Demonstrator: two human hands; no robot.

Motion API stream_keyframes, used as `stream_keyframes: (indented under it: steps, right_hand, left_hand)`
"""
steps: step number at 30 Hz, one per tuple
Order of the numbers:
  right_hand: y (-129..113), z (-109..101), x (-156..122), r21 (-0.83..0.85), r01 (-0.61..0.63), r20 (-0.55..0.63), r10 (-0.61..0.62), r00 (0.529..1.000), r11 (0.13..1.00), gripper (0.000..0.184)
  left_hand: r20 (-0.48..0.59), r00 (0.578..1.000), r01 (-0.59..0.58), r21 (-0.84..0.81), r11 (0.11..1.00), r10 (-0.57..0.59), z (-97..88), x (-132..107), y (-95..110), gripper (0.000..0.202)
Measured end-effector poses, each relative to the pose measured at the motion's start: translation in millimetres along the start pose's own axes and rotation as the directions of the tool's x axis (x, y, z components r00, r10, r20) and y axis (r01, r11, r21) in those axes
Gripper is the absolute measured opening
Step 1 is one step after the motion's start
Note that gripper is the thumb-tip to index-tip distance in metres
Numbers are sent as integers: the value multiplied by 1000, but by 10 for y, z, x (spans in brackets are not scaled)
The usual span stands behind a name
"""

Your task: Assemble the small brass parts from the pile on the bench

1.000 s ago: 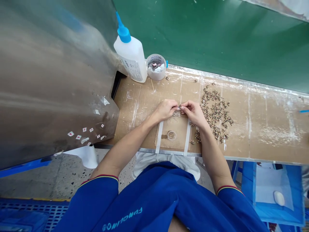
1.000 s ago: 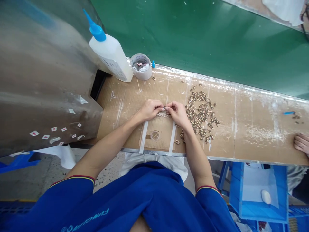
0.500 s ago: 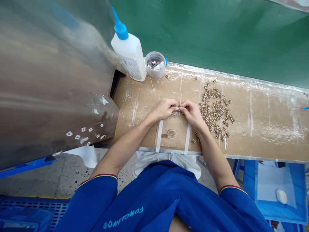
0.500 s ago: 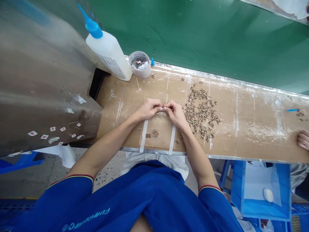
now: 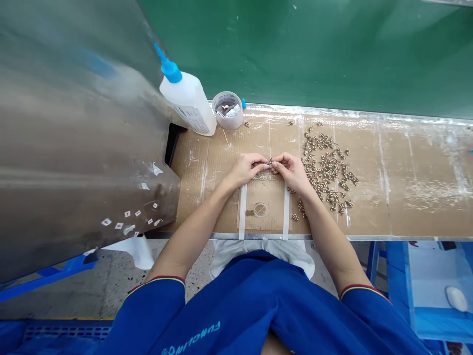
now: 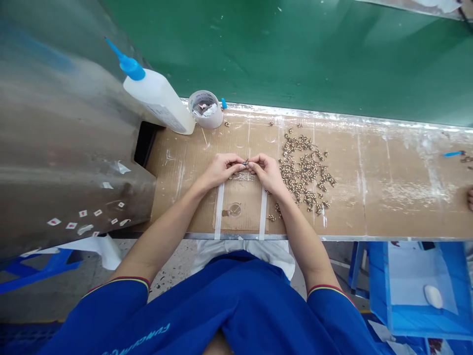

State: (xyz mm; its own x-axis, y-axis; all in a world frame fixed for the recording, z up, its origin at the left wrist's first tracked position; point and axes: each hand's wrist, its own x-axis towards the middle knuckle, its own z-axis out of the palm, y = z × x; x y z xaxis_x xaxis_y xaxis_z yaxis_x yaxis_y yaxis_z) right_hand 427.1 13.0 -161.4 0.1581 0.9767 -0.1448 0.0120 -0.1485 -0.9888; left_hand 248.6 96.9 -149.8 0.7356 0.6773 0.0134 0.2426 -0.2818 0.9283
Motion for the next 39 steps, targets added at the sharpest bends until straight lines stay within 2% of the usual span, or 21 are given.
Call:
stream_keyframes:
  steps: [5, 10, 15, 21, 23, 28, 34, 39]
  right_hand:
    - [-9, 1, 7, -49, 18, 12, -17, 1000, 999, 32]
    - [-26, -11, -1, -162, 46, 63, -36, 997, 986, 26]
    - [-11, 34, -8, -197, 66, 75, -52, 996, 978, 17]
    - [-22, 92, -1, -88, 16, 37, -13, 999, 996, 25]
    - [-53, 91, 7, -56, 38, 43, -35, 998, 998, 28]
    - [-122, 84, -2, -42, 85, 56, -83, 995, 995, 38]
    - [-104, 93, 6, -32, 71, 54, -70, 996, 997, 45]
    - [-107, 76, 7, -56, 68, 73, -64, 995, 996, 41]
  left_hand:
    - [-52, 998, -34, 52, 998, 37, 33, 13, -35, 15]
    - [-29, 997, -74, 93, 993, 77, 58, 16, -88, 18]
    - [-28, 996, -85, 115, 990, 89, 56, 10, -122, 19]
    - [-26, 999, -20, 65, 998, 22, 26, -12, -14, 18]
    - [-26, 1000, 10, 33, 999, -9, 8, -22, 24, 18]
    - [7, 999, 43, -19, 999, -43, -23, -49, 100, 23]
    - [-22, 999, 49, -20, 999, -50, 11, -37, 111, 24]
    - [-21, 998, 58, 3, 998, -58, 27, -37, 93, 24]
